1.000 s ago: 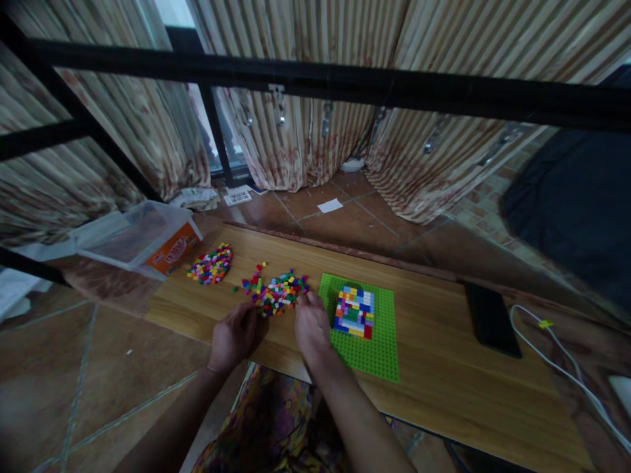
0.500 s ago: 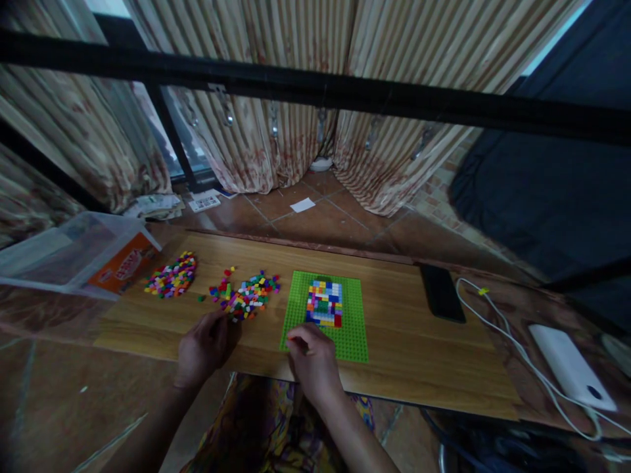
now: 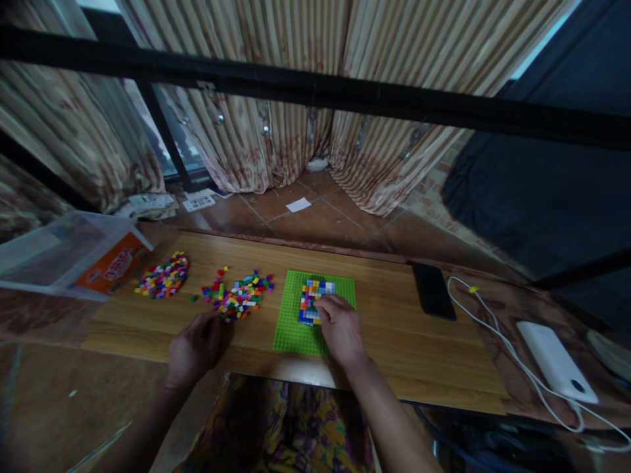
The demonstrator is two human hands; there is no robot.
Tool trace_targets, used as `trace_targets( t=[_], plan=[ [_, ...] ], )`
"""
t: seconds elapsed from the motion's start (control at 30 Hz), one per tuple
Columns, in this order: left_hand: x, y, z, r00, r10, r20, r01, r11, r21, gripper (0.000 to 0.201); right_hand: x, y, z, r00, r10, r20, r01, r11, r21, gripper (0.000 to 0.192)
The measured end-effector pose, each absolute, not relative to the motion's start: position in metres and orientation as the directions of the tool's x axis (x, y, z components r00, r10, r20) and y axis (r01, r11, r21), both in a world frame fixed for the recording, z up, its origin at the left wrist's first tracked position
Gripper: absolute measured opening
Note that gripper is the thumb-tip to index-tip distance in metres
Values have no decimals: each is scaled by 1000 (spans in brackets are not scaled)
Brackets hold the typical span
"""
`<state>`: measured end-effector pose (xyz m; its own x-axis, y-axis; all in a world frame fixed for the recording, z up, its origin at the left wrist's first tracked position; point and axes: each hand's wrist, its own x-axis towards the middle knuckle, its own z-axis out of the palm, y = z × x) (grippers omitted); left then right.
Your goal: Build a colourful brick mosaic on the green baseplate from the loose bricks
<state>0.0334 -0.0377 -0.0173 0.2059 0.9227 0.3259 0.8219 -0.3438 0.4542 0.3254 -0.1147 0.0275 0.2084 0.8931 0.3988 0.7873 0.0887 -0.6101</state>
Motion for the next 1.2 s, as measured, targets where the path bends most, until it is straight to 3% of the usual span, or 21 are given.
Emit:
trace_targets(
  t=[0.2, 0.47, 0.8, 0.97, 1.2],
  plan=[
    [33, -39, -17, 203, 921, 331, 809, -349, 473, 24, 328, -109, 15, 97, 891, 444, 905, 106, -411, 18],
    [34, -40, -15, 199, 930, 309, 809, -334, 484, 25, 324, -113, 4, 54, 869, 491, 916, 152, -370, 24],
    [35, -41, -16, 187, 936, 298, 817, -317, 481, 25, 324, -122, 13, 118, 849, 516, 905, 122, -407, 26],
    [34, -40, -18, 198, 930, 311, 811, -333, 480, 24, 325, -132, 11, 174, 793, 584, 954, 11, -299, 18],
    [35, -40, -15, 213, 921, 325, 799, -356, 485, 23, 315, -135, 0, 124, 816, 564, 981, -17, -192, 20]
  ],
)
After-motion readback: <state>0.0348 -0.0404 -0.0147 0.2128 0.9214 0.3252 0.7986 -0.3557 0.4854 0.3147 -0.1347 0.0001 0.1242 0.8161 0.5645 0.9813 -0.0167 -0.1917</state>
